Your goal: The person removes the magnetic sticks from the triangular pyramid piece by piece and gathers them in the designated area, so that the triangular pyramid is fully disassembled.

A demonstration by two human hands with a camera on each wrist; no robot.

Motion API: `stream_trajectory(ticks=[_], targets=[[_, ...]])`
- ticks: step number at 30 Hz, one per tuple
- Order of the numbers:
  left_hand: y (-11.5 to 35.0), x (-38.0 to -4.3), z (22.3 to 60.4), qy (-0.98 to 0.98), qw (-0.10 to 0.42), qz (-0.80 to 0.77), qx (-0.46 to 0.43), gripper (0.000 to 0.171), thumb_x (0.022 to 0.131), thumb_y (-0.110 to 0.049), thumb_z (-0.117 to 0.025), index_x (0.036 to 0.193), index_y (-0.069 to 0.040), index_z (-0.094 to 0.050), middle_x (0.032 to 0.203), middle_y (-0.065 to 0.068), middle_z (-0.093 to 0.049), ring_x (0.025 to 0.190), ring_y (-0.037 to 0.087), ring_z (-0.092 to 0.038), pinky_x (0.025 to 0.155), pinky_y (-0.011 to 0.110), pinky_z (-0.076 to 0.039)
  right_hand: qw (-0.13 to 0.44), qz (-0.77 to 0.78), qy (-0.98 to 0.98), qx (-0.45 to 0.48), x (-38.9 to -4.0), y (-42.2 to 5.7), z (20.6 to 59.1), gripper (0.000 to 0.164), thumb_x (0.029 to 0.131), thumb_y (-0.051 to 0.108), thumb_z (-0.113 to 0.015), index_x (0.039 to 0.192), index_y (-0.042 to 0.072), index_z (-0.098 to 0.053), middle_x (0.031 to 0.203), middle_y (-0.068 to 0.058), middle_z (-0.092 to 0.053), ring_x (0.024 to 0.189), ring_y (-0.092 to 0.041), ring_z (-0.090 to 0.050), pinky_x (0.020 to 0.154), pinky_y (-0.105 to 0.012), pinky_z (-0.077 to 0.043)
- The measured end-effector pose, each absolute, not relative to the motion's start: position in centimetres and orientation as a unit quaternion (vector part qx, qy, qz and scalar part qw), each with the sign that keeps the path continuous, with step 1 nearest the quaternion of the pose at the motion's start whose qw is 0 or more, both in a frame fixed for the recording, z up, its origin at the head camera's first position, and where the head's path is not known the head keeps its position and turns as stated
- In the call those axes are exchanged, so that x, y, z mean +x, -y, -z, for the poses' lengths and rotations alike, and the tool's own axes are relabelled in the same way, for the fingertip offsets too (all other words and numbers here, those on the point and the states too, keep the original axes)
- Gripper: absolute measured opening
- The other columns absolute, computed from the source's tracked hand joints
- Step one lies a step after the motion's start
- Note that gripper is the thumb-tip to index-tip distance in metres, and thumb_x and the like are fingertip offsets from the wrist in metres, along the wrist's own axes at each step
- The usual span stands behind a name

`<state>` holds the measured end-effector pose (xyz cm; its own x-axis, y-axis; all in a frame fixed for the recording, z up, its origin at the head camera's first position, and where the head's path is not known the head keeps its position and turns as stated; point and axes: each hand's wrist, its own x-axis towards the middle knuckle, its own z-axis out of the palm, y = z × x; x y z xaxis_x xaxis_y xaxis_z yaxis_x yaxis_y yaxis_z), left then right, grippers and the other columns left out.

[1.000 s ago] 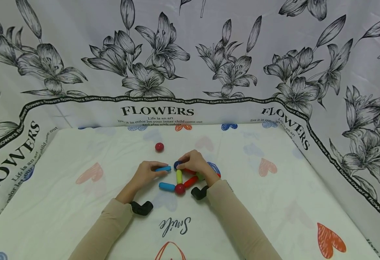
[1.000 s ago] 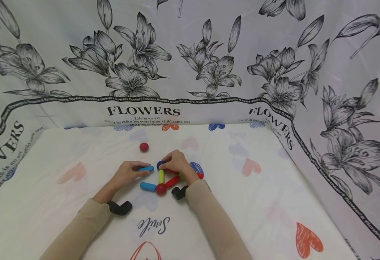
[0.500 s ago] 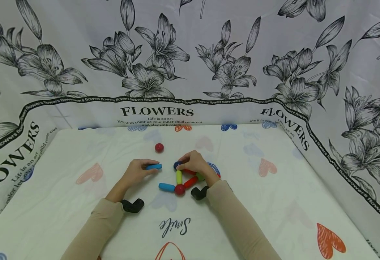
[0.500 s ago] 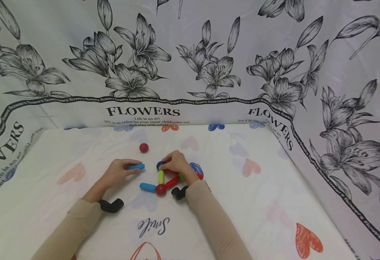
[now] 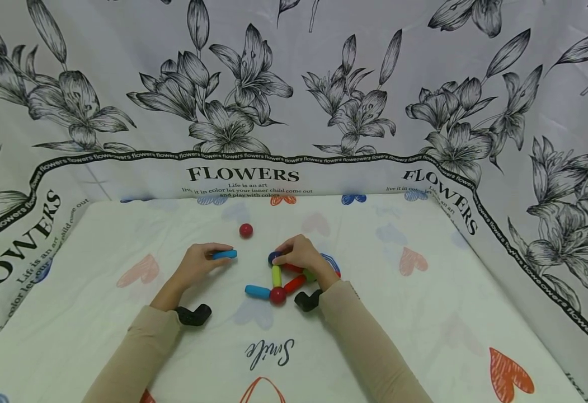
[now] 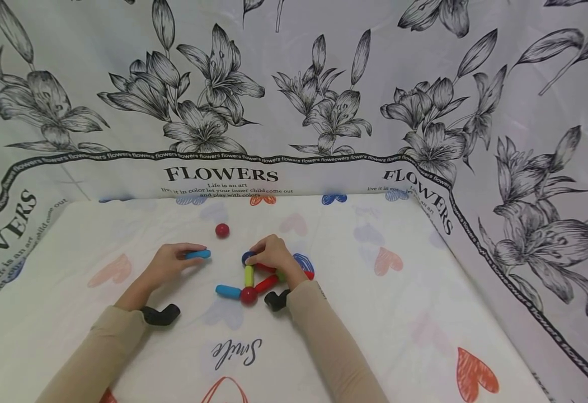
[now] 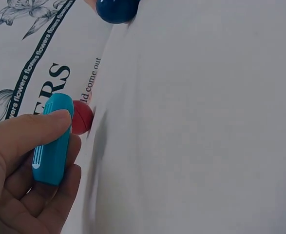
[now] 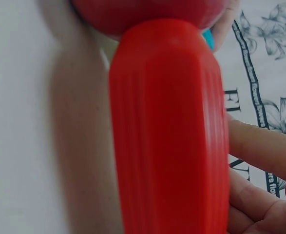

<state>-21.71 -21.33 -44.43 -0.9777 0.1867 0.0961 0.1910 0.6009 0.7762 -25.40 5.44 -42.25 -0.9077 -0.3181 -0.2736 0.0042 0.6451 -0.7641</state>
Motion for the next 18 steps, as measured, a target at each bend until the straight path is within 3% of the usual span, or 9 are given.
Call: stream_trajectory(ticks=[9, 18], targets=[[22.6, -22.4, 44.5, 0.906, 0.024, 0.41, -0.099, 0.028, 0.086, -0.015, -0.072, 0.112, -0.006, -0.071, 0.112, 0.015, -0.073, 0.103, 0.022, -0.067, 0.081, 0.01, -0.05, 0.201, 0.409, -0.886, -0.087, -25.5, -5.4, 42.4, 0.033, 0.082, 0.023, -0.077, 0.11, 0.008, -0.072, 0.111, -0.01, -0.072, 0.096, -0.017, -0.059, 0.092, -0.03, -0.053], [23.8, -23.5, 44.8, 0.919, 0.023, 0.387, -0.078, 0.028, 0.088, -0.013, -0.07, 0.114, -0.004, -0.07, 0.117, 0.018, -0.07, 0.111, 0.034, -0.064, 0.08, 0.005, -0.045, 0.202, 0.415, -0.883, -0.079, -25.6, -5.5, 42.6, 0.032, 0.081, 0.023, -0.078, 0.109, 0.009, -0.073, 0.11, -0.01, -0.072, 0.095, -0.018, -0.059, 0.093, -0.032, -0.053]])
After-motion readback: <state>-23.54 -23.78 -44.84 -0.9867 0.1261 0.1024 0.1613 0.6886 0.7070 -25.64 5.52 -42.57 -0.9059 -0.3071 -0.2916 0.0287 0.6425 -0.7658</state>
